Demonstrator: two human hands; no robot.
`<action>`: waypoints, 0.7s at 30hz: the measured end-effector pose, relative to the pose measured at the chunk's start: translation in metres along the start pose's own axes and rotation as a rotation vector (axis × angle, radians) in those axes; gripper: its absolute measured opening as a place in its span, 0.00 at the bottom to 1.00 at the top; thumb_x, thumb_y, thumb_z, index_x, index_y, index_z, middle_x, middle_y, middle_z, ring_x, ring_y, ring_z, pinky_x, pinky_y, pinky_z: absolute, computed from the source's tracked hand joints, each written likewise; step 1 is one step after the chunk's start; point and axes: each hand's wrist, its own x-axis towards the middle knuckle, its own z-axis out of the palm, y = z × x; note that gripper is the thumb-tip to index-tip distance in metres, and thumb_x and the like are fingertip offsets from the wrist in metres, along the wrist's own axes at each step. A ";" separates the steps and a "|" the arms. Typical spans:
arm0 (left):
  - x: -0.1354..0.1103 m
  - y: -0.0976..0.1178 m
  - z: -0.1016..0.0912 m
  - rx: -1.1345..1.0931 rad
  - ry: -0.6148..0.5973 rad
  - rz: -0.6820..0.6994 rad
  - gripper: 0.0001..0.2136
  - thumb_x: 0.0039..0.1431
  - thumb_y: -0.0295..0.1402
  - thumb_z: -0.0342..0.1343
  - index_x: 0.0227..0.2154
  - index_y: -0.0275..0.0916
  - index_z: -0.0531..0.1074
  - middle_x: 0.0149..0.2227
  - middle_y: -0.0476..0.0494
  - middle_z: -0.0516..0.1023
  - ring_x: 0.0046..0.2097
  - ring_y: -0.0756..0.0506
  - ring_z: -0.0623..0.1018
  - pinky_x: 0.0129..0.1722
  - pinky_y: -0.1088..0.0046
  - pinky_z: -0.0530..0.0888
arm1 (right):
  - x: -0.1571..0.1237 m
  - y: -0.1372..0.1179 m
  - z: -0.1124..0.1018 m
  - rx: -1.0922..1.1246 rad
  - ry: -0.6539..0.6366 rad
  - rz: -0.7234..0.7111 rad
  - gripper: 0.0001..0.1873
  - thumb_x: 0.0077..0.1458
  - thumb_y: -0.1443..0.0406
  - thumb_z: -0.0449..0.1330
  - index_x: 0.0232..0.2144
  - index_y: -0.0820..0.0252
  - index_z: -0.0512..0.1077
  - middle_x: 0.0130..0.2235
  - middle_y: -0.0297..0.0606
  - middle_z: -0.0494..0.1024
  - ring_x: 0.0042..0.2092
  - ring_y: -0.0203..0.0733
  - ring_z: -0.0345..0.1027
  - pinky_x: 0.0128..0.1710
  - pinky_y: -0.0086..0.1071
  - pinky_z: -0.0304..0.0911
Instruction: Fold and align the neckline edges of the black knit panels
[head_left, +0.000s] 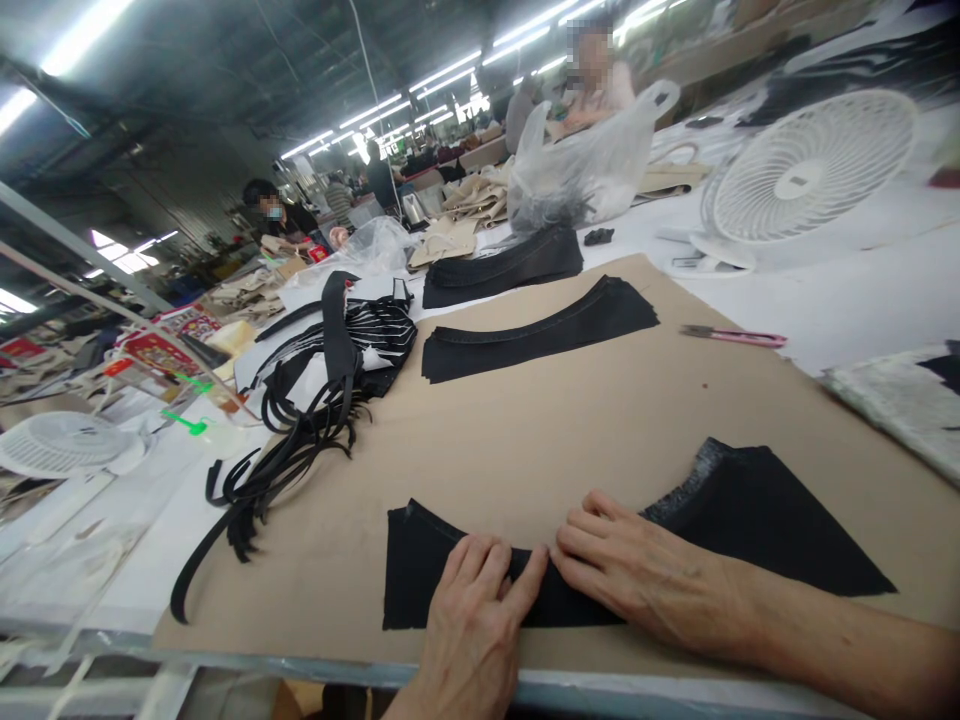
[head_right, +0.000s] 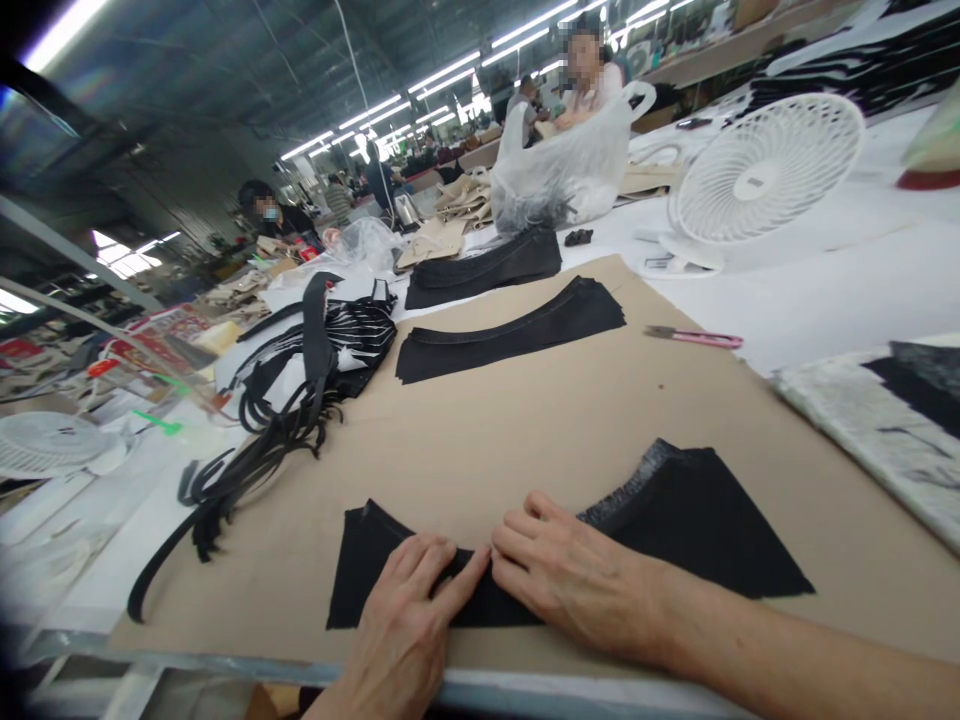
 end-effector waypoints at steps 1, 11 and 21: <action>-0.002 0.000 0.001 0.030 0.017 0.014 0.25 0.57 0.24 0.45 0.58 0.44 0.66 0.44 0.40 0.76 0.47 0.41 0.73 0.51 0.61 0.70 | 0.000 0.000 0.000 -0.001 -0.005 -0.004 0.09 0.61 0.76 0.50 0.36 0.63 0.68 0.35 0.38 0.68 0.36 0.43 0.59 0.44 0.41 0.55; -0.013 -0.001 -0.001 0.012 0.079 0.014 0.29 0.50 0.20 0.43 0.58 0.32 0.64 0.53 0.44 0.75 0.56 0.47 0.70 0.61 0.67 0.56 | -0.002 0.000 -0.001 0.001 -0.047 -0.011 0.10 0.60 0.77 0.49 0.34 0.62 0.66 0.36 0.37 0.67 0.37 0.43 0.58 0.47 0.41 0.53; -0.007 0.013 0.005 0.010 0.150 -0.100 0.18 0.61 0.26 0.45 0.53 0.38 0.69 0.48 0.45 0.78 0.51 0.46 0.74 0.58 0.65 0.59 | -0.003 -0.002 -0.002 -0.020 -0.018 -0.018 0.11 0.57 0.79 0.50 0.34 0.61 0.67 0.35 0.37 0.67 0.36 0.43 0.59 0.49 0.42 0.53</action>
